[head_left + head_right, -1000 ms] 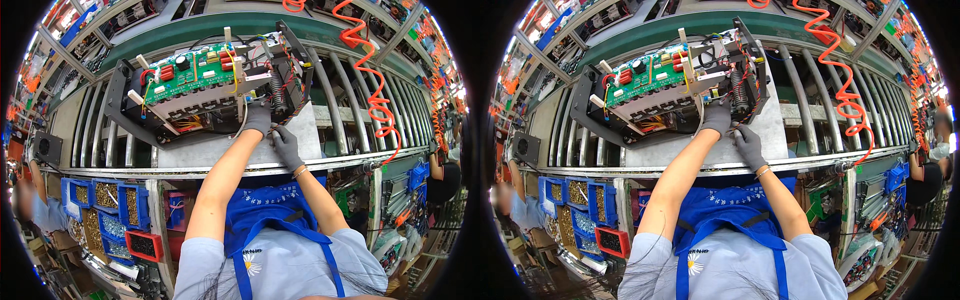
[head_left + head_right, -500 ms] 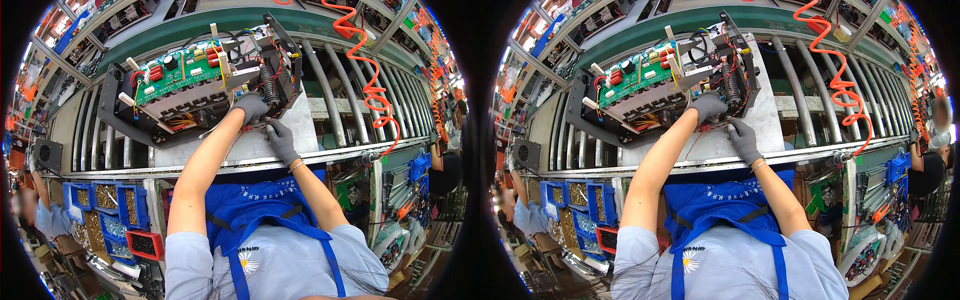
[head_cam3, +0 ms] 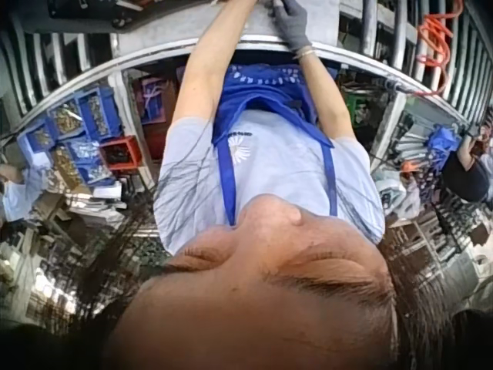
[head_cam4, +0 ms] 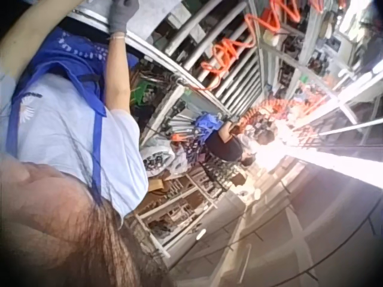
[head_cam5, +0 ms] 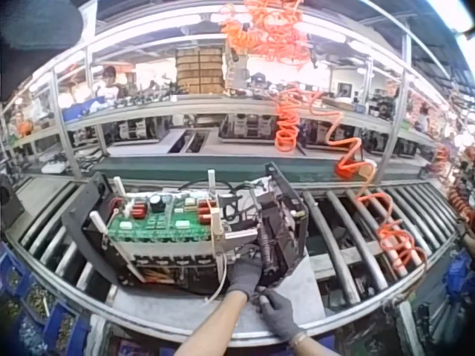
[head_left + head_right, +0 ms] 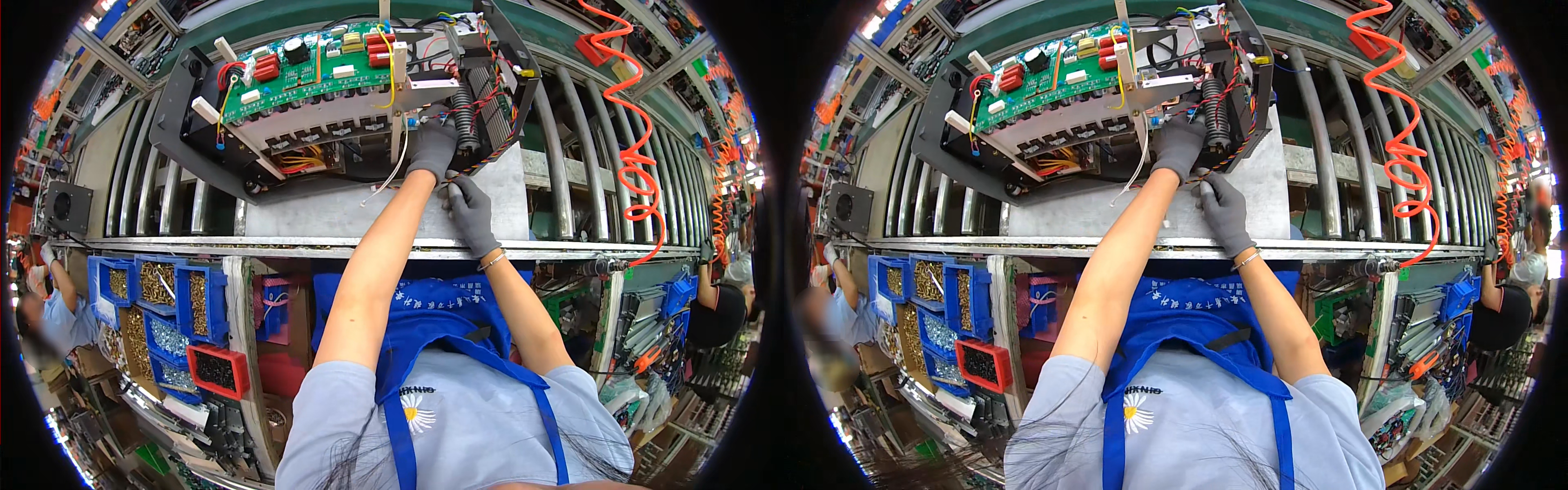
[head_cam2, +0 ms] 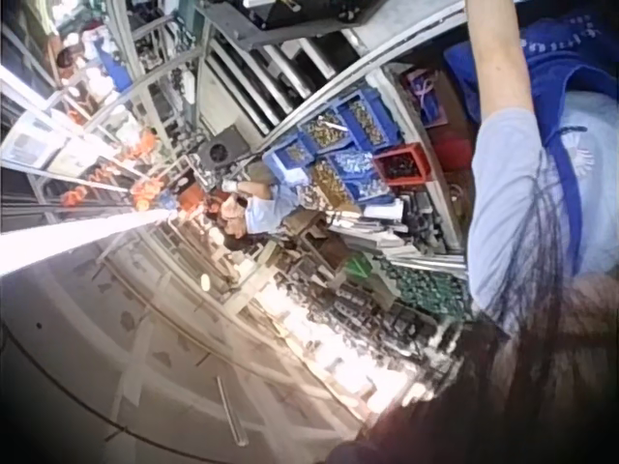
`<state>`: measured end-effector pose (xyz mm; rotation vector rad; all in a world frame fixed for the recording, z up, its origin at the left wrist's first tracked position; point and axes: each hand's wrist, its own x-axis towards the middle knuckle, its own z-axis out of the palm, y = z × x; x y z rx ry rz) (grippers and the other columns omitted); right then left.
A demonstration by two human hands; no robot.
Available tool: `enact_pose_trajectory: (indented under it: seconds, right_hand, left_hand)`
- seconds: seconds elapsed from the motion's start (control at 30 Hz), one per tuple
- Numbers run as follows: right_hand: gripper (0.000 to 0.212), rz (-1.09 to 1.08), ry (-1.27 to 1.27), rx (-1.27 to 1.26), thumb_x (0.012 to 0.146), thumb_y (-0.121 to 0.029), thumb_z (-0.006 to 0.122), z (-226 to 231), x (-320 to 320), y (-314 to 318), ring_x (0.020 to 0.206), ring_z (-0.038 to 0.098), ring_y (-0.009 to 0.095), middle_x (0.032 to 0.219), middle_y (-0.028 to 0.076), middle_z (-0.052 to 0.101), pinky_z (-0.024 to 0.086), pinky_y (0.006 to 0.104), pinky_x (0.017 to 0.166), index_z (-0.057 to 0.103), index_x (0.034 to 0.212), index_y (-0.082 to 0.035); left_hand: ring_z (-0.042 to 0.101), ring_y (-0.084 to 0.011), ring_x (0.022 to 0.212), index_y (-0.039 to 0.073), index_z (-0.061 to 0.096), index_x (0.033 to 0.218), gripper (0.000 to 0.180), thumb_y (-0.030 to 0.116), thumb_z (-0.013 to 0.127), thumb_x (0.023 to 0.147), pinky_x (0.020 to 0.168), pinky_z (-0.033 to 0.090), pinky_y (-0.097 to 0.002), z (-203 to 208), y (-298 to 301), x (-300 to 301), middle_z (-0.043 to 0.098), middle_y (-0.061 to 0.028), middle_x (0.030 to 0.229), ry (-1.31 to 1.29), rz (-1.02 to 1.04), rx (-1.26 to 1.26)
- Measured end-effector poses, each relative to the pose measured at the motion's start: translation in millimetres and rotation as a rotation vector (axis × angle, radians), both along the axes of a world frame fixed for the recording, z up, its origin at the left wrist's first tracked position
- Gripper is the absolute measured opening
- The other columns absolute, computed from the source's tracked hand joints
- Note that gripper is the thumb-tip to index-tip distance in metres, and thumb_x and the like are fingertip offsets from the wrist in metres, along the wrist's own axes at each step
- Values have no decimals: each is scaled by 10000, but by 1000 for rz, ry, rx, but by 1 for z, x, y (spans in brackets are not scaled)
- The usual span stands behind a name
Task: Manually assemble and wire components within an electronic enclosure using hand tools and air-powered screwdrivers on a production line.
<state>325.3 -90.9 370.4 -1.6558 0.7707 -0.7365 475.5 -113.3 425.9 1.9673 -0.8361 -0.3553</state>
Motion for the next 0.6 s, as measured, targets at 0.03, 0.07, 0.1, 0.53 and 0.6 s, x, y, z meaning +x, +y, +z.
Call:
enact_pose_trajectory:
  seconds: [0.03,0.07,0.1,0.53,0.6]
  right_hand:
    - [248,-3,21,1,948,-106,508,1,0,1,609,558,47,808,40,667,434,197,512,610,1150,-4]
    - [248,-4,25,5,948,-106,508,2,0,2,609,558,47,808,40,667,434,197,512,610,1150,-4]
    - [250,-6,24,7,948,-107,508,3,0,4,609,557,47,808,40,668,434,197,512,610,1151,-4]
    - [196,-159,-156,421,958,-151,500,12,12,-11,500,555,94,651,59,607,439,225,440,594,1062,-13]
    - [180,-163,-177,445,962,-156,494,13,13,-14,491,555,97,651,61,609,437,221,437,588,1021,-15]
  left_hand:
    - [625,-407,922,124,650,1051,279,264,587,818,792,507,-465,0,-2,-2,662,-216,961,6,27,-62]
    - [618,-424,912,69,647,993,238,226,593,822,784,503,-479,1,-2,-3,659,-225,933,12,53,-124]
    - [617,-423,924,66,641,1009,249,235,574,839,786,503,-481,5,2,-4,661,-219,941,-29,38,-90]
    - [700,-252,687,7,657,898,244,228,612,803,603,540,-353,-18,-11,-2,698,-152,766,357,-107,183]
    - [663,-210,564,11,639,905,212,205,632,819,502,523,-318,-23,-3,-8,683,-123,722,320,-10,-228]
